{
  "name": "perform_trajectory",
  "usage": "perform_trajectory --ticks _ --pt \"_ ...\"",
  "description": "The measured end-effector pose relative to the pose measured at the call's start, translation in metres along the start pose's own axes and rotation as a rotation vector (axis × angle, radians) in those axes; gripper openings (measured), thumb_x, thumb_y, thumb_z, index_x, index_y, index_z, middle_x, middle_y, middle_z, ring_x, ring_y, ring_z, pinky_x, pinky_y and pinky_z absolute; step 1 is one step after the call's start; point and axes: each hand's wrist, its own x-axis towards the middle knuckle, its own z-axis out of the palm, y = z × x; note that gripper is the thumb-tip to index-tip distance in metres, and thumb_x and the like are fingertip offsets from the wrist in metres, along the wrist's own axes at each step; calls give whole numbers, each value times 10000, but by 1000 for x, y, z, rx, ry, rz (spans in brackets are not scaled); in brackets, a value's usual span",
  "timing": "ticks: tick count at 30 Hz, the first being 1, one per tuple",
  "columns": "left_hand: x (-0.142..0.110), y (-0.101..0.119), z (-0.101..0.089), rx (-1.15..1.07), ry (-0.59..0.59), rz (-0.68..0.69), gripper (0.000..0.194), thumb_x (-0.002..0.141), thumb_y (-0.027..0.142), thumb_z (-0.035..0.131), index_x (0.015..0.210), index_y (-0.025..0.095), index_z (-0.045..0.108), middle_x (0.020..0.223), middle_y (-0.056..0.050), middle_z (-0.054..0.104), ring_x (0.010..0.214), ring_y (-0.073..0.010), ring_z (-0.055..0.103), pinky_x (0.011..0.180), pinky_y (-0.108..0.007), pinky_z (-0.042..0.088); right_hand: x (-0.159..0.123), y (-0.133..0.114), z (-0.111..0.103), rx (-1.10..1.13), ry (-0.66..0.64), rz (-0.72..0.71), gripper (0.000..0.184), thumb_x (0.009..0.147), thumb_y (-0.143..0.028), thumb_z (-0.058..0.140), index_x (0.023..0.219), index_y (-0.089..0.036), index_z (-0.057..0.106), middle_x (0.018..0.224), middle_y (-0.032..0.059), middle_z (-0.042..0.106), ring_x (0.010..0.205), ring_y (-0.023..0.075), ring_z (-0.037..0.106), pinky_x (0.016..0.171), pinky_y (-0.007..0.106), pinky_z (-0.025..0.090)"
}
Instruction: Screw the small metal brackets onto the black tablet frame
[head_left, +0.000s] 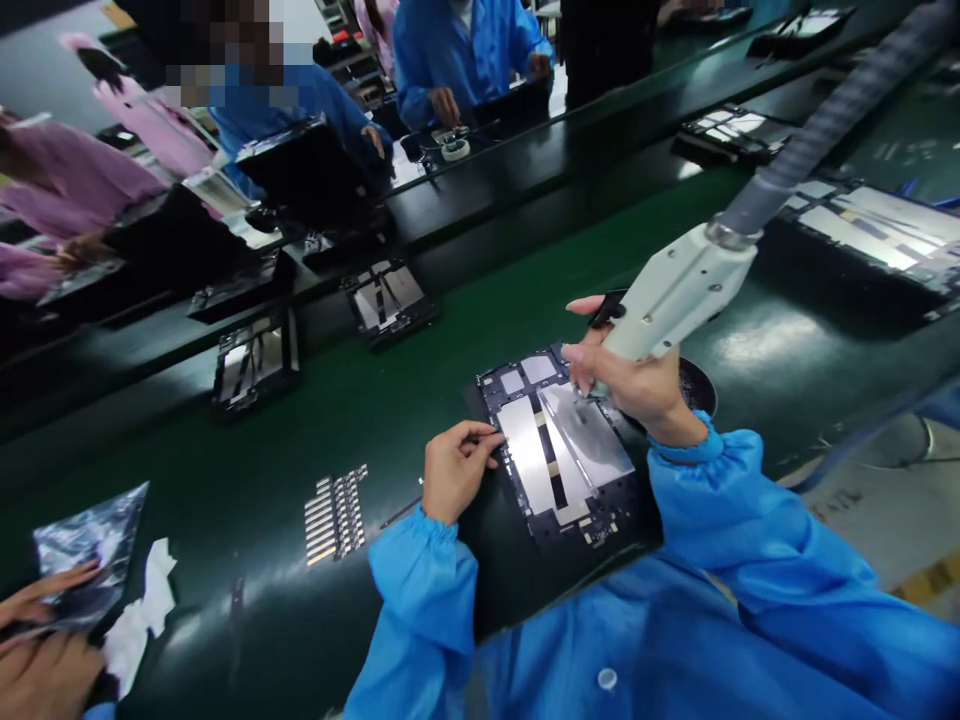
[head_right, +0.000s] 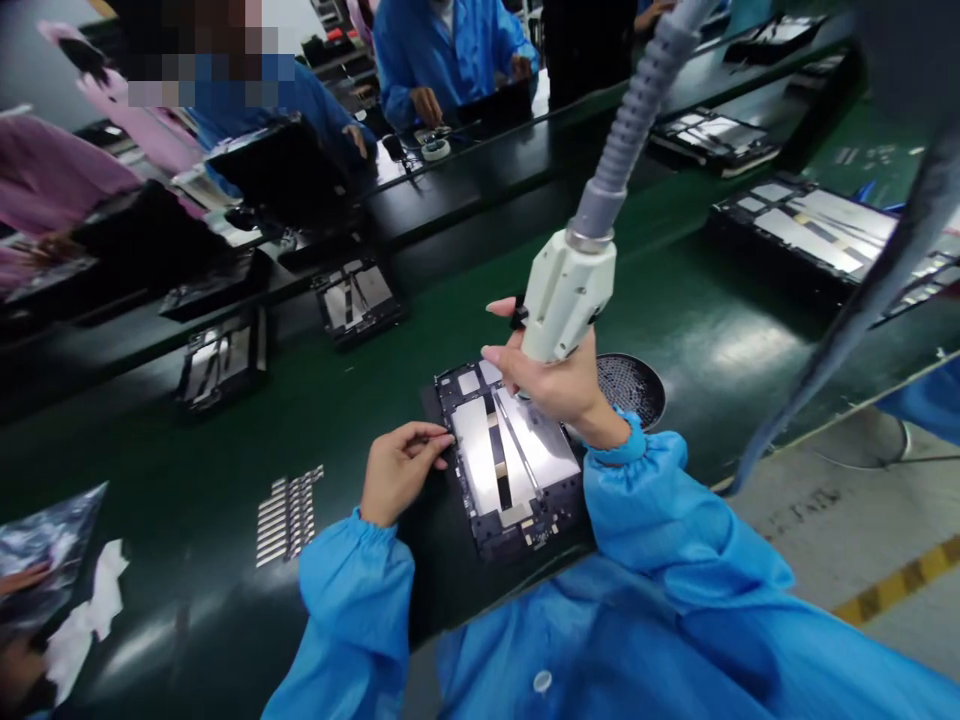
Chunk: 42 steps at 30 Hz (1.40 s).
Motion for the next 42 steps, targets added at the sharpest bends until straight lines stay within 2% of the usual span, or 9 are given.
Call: perform_trajectory --ticks 6,12,16,21,26,32,35,39,42 --pt "17 -7 2 257 28 277 69 775 174 638 755 188 702 782 -17 615 648 -100 528 620 -243 412 -7 -3 39 139 -144 24 327 752 -225 705 1037 -154 561 484 -69 538 400 120 520 454 285 474" --pt "21 -2 2 221 25 252 66 730 108 637 713 161 673 768 -13 560 648 -99 492 624 -238 406 -8 8 73 119 -207 110 300 709 -192 706 984 -164 590 522 -59 543 450 119 530 496 292 490" --pt "29 -9 2 162 36 107 118 647 162 702 749 138 650 709 2 572 588 -100 486 581 -239 404 -8 26 91 107 -256 125 268 704 -184 699 955 -149 611 530 -56 535 477 115 530 539 293 500" --pt "40 -17 0 63 3 83 109 599 185 696 677 147 631 641 -7 602 697 -154 573 649 -250 442 -10 38 97 88 -272 135 295 692 -172 697 976 -142 620 535 -55 548 473 112 531 542 283 494" --pt "40 -18 -2 47 -17 38 118 585 214 676 671 145 632 676 -28 634 714 -180 600 618 -258 451 -10 38 96 78 -277 139 283 698 -183 690 969 -147 617 532 -57 539 477 113 531 549 281 494" --pt "41 -21 1 -12 7 59 110 577 195 674 663 142 631 648 -18 630 710 -169 605 640 -252 471 -12 40 98 30 -279 128 283 691 -212 697 956 -149 620 557 -42 535 523 125 540 569 284 496" --pt "42 -18 0 -95 -38 32 137 585 221 678 688 140 637 632 -15 627 644 -149 587 586 -236 459 -16 42 98 -35 -290 106 240 676 -231 708 886 -149 626 602 -16 560 586 139 562 606 291 505" --pt "26 -11 -30 -139 -74 -12 278 649 323 644 842 122 658 661 -32 641 571 -142 582 534 -242 454 -20 42 97 -84 -338 88 176 691 -257 695 780 -142 596 621 0 558 560 125 530 558 272 475" --pt "-6 -15 -72 31 117 -61 350 679 401 647 903 134 680 758 -59 681 654 -168 618 624 -276 484 -21 41 99 -77 -335 100 204 719 -261 684 853 -128 605 623 2 561 562 127 532 545 269 462"
